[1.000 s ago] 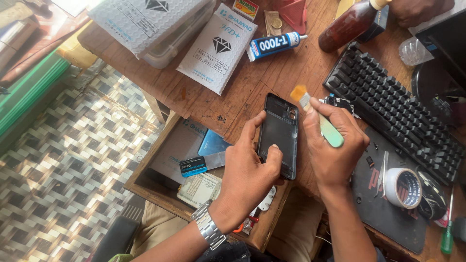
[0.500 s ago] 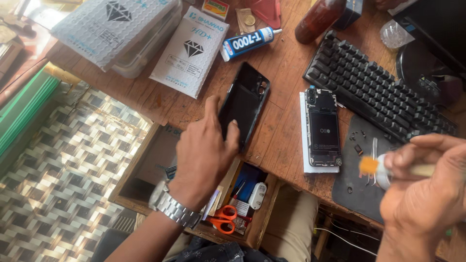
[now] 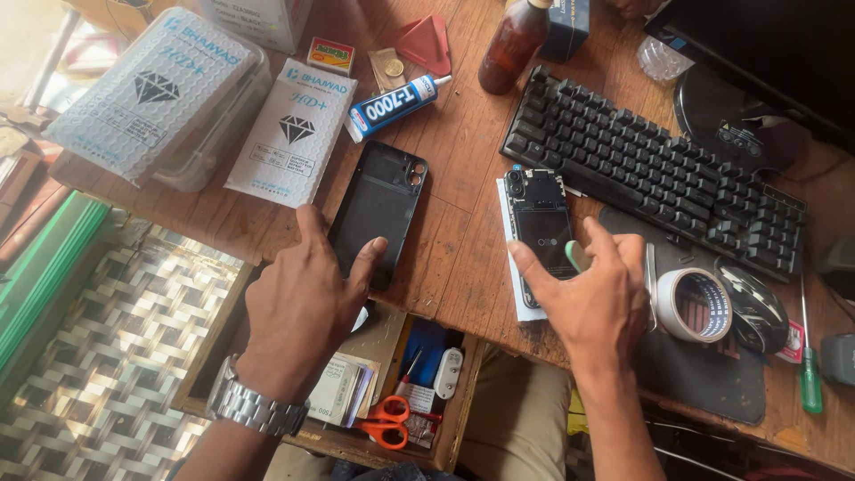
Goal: The person cleans the inside of a disassembled smartphone back cover using a small brush and tweezers. They remove small debris from the camera cutout area and brush the interior surfaces. The person then cleans a new screen protector package with the brush before placing it on the work surface.
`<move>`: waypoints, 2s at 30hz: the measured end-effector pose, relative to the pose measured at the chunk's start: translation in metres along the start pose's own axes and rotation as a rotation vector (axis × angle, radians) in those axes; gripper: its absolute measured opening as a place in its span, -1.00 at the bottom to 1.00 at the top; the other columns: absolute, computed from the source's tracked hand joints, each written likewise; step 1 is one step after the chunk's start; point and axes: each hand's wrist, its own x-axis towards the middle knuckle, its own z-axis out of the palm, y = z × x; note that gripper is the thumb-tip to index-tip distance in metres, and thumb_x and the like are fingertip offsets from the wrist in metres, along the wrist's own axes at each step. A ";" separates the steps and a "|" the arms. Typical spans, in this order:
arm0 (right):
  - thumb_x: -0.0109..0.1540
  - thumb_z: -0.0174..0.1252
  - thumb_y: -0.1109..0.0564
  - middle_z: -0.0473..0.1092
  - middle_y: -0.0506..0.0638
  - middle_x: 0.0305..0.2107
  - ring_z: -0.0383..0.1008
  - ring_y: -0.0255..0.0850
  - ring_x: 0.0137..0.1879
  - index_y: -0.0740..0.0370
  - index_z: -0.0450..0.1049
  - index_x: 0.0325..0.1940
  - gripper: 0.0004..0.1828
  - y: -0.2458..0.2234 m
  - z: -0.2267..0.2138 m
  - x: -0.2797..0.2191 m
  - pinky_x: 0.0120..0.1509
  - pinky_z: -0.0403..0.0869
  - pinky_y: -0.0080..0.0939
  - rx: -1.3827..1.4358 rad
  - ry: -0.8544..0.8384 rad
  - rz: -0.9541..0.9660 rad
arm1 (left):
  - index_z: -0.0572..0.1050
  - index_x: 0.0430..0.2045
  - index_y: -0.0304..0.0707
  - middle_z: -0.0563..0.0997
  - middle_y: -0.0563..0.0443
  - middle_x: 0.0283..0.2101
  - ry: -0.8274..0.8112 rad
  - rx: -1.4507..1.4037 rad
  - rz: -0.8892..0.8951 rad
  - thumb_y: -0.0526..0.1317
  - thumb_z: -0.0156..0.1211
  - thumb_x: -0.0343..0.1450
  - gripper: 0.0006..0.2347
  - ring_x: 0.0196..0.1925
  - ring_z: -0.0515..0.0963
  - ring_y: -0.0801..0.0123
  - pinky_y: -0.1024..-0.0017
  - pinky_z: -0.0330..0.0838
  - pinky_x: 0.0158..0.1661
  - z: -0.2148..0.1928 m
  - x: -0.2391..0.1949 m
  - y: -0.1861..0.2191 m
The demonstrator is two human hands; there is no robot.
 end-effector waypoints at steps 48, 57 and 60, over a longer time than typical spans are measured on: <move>0.27 0.35 0.12 0.40 0.02 -0.48 0.34 -0.43 -0.42 0.47 0.39 0.27 -0.43 0.016 -0.005 -0.070 -0.30 0.39 -0.37 0.976 -0.428 0.100 | 0.21 0.37 -0.50 0.47 -0.10 -0.18 -0.994 -2.384 0.235 -0.13 -0.10 0.68 -0.58 -0.31 0.50 0.43 0.45 0.50 -0.22 0.064 0.010 0.047; 0.20 0.29 0.11 0.43 0.02 -0.57 0.23 -0.41 -0.59 0.47 0.54 -0.12 -0.67 -0.013 0.005 -0.054 -0.58 0.14 -0.39 1.137 -0.638 0.638 | 0.28 0.20 -0.36 0.54 -0.22 -0.08 -0.928 -2.146 -0.094 -0.16 -0.16 0.56 -0.65 -0.22 0.64 0.33 0.43 0.57 -0.12 0.055 0.030 0.044; 0.19 0.30 0.09 0.39 -0.06 -0.54 0.25 -0.44 -0.55 0.36 0.51 -0.13 -0.71 -0.025 0.009 -0.049 -0.55 0.14 -0.39 1.197 -0.601 0.734 | 0.36 0.10 -0.48 0.60 -0.31 -0.06 -0.787 -1.959 -0.153 -0.14 -0.06 0.55 -0.65 -0.17 0.68 0.28 0.40 0.61 -0.14 0.045 0.041 0.034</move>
